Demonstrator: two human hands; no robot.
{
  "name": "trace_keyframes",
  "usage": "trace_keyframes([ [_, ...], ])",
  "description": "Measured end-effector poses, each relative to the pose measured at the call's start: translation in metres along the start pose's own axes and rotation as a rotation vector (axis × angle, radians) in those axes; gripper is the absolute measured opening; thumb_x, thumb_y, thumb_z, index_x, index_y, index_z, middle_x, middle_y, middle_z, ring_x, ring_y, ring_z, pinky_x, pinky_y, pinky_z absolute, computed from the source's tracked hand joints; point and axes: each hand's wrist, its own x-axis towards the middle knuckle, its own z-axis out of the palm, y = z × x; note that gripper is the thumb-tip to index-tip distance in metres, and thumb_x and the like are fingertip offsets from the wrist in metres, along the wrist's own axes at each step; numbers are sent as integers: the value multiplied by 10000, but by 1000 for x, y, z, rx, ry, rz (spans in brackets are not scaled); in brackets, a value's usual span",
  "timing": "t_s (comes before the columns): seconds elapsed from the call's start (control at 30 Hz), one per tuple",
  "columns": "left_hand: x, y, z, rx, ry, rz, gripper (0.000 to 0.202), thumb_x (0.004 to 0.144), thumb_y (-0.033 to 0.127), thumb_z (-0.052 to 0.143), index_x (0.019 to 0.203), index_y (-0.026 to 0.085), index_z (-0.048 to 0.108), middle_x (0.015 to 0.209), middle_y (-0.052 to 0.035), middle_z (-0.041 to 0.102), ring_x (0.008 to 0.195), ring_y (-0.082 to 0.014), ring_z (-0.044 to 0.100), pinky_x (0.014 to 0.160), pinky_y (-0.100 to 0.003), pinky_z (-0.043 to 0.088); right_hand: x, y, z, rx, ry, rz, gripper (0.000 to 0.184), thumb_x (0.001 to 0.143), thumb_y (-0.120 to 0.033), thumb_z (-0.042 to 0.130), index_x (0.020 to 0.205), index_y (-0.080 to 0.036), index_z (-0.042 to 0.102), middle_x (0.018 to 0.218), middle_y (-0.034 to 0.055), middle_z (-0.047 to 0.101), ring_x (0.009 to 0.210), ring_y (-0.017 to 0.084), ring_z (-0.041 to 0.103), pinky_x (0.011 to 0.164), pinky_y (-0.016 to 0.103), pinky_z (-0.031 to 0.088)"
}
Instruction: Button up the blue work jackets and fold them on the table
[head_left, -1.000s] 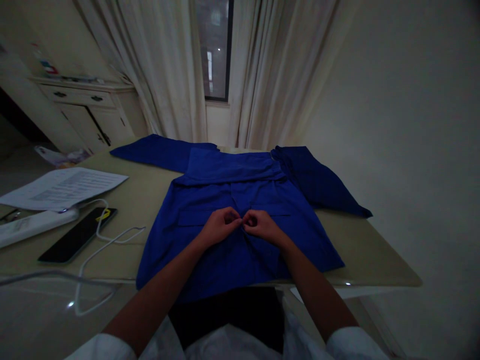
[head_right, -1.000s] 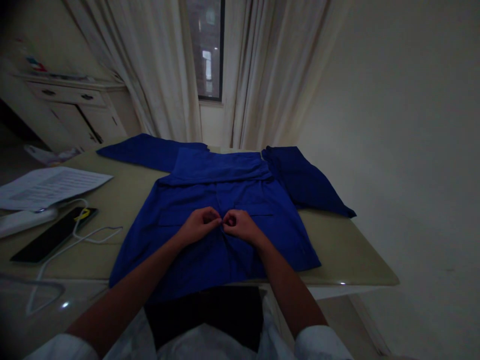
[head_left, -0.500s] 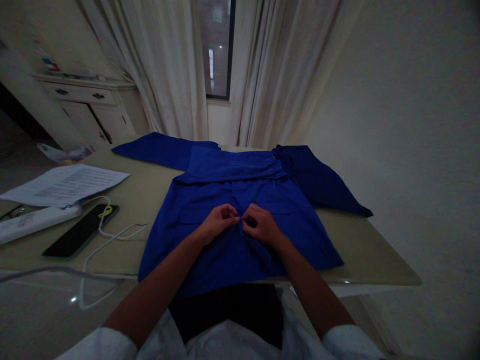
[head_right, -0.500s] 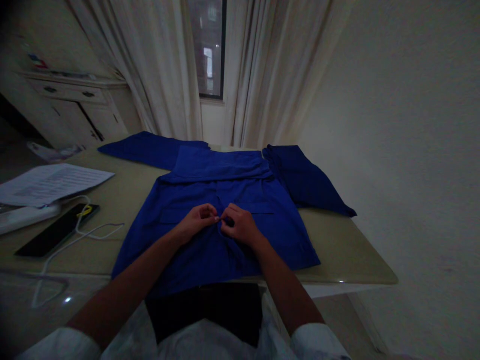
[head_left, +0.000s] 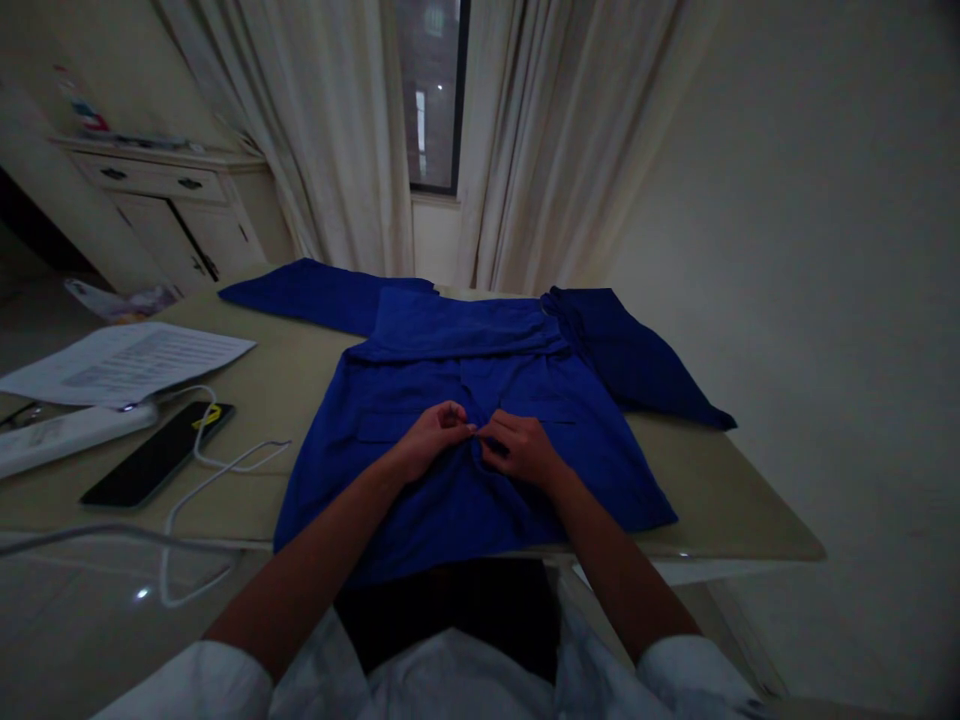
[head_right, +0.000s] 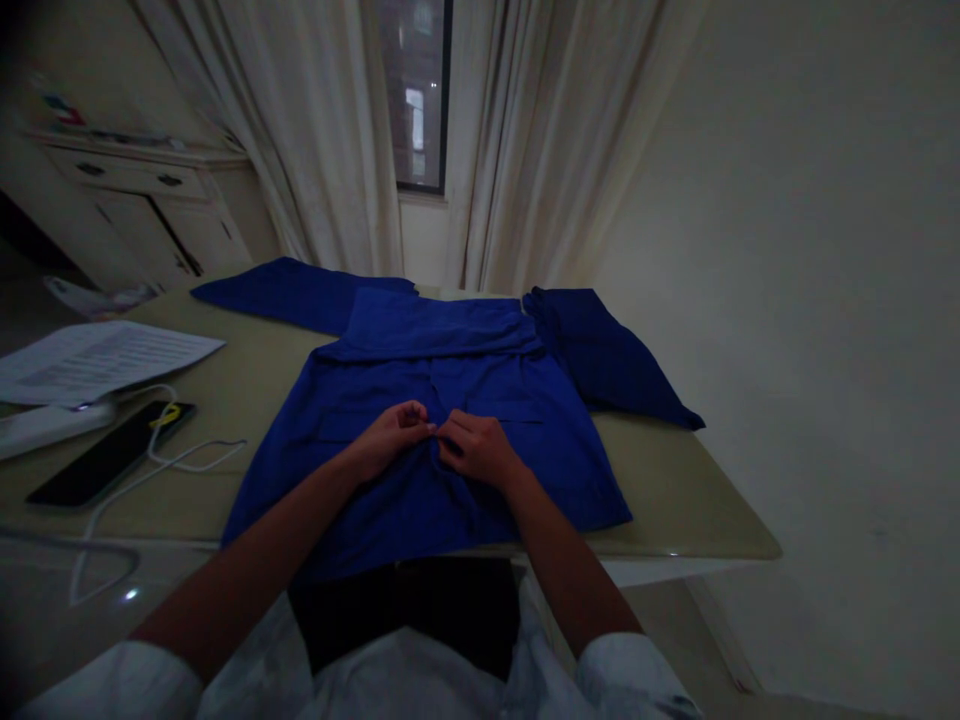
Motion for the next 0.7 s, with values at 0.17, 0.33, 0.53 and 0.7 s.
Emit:
trace_keyframes([
  [0.17,-1,-1,3,38,42,30,555,624,431,917,930,218,506,692,83,565,571,-74,502,572,-209,373,-2,1,-3,68,-117,-38,234,1021,-276,530,943,-243,748,777,53,620,736,167,576,724,294,445],
  [0.33,-2,-2,2,-10,-8,0,547,639,434,906,941,213,507,686,78,582,560,-71,494,551,-202,344,-1,5,-3,217,-33,107,160,958,-349,636,957,-227,738,810,45,622,721,167,556,691,302,431],
  [0.53,-2,-3,4,16,9,34,510,655,438,881,906,215,497,699,75,576,578,-71,496,545,-195,333,5,16,2,661,-144,526,425,764,-470,821,1050,-204,655,785,-40,533,622,107,443,576,243,349],
  [0.7,-2,-2,6,15,17,38,530,638,437,897,897,211,495,704,67,599,585,-71,507,552,-189,346,6,13,8,621,-112,480,342,767,-363,783,1017,-206,611,820,-43,505,654,104,431,590,231,351],
])
